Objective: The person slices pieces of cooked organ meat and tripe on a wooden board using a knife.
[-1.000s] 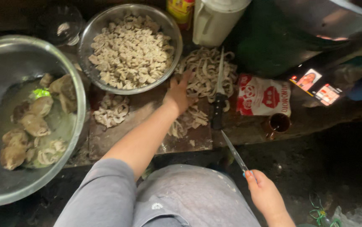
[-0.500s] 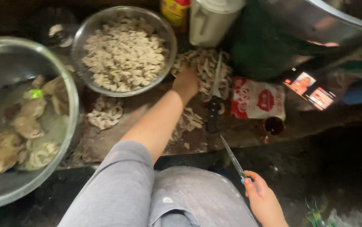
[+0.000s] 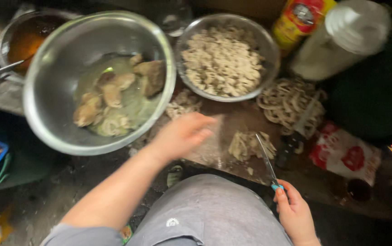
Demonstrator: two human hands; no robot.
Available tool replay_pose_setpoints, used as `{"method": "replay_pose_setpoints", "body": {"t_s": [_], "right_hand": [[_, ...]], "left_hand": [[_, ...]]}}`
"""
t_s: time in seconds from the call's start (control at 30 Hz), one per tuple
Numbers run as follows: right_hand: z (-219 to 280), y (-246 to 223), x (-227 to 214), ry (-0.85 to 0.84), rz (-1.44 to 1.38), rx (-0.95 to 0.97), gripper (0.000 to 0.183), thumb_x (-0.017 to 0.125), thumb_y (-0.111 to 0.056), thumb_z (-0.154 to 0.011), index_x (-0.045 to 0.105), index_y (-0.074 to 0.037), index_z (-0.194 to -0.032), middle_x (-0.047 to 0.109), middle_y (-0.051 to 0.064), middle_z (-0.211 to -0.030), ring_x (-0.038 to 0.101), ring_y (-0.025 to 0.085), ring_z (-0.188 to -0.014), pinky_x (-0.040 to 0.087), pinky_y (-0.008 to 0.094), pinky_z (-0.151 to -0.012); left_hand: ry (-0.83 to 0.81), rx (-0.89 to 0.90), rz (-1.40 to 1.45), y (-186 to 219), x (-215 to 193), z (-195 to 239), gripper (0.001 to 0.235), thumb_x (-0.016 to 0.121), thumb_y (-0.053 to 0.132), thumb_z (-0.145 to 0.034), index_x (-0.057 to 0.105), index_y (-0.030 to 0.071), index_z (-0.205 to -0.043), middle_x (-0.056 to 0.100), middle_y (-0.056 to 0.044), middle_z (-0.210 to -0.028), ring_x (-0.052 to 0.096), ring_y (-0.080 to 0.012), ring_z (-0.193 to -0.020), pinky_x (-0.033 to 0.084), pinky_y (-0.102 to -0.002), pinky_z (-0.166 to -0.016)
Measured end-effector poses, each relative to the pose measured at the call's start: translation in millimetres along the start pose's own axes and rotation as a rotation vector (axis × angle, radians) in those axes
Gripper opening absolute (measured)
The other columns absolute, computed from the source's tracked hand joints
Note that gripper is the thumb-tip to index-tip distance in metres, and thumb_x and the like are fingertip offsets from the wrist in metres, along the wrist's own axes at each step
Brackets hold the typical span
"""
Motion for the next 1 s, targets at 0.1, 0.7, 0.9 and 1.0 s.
{"method": "replay_pose_setpoints", "body": {"t_s": [0.1, 0.7, 0.9, 1.0], "right_hand": [[-11, -6, 16, -0.039, -0.002, 0.044, 0.035, 0.057, -0.019, -0.1, 0.065, -0.007, -0.132, 0.058, -0.001, -0.077, 0.044, 0.005, -0.057, 0.037, 0.022, -0.051], [-3, 79, -10, 0.131, -0.027, 0.117, 0.039, 0.06, -0.024, -0.099, 0.064, -0.006, -0.134, 0.061, 0.003, -0.074, 0.049, 0.01, -0.053, 0.039, 0.026, -0.049], [17, 58, -7, 0.122, -0.001, 0.114, 0.037, 0.06, -0.023, -0.1, 0.067, -0.006, -0.132, 0.058, 0.001, -0.073, 0.048, 0.008, -0.056, 0.039, 0.024, -0.052], [27, 39, -9, 0.136, 0.002, 0.164, 0.036, 0.059, -0.022, -0.1, 0.066, -0.007, -0.131, 0.058, 0.001, -0.075, 0.048, 0.007, -0.057, 0.041, 0.024, -0.052]], "left_hand": [[0.225, -0.179, -0.218, -37, -91, 37, 0.036, 0.071, 0.032, -0.091, 0.073, 0.014, -0.122, 0.072, -0.013, -0.115, 0.069, -0.0294, -0.108, 0.054, -0.04, -0.094], [-0.072, -1.235, -0.58, -307, -211, 114, 0.094, 0.089, 0.045, -0.073, 0.053, 0.004, -0.151, 0.062, -0.023, -0.144, 0.062, -0.0359, -0.132, 0.049, -0.043, -0.111], [-0.108, -1.213, -0.744, -327, -202, 100, 0.108, 0.096, 0.047, -0.068, 0.045, -0.005, -0.148, 0.059, -0.024, -0.139, 0.06, -0.0353, -0.126, 0.051, -0.044, -0.101], [0.053, -1.234, -0.624, -338, -213, 113, 0.071, 0.082, 0.042, -0.083, 0.066, 0.0, -0.137, 0.07, -0.024, -0.135, 0.067, -0.0372, -0.126, 0.054, -0.048, -0.104]]}}
Point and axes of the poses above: each hand's wrist, its own z-axis away from the middle knuckle, its own x-axis out of the palm, y = z × x, the point moved 7 cm from there along -z, towards the middle knuckle
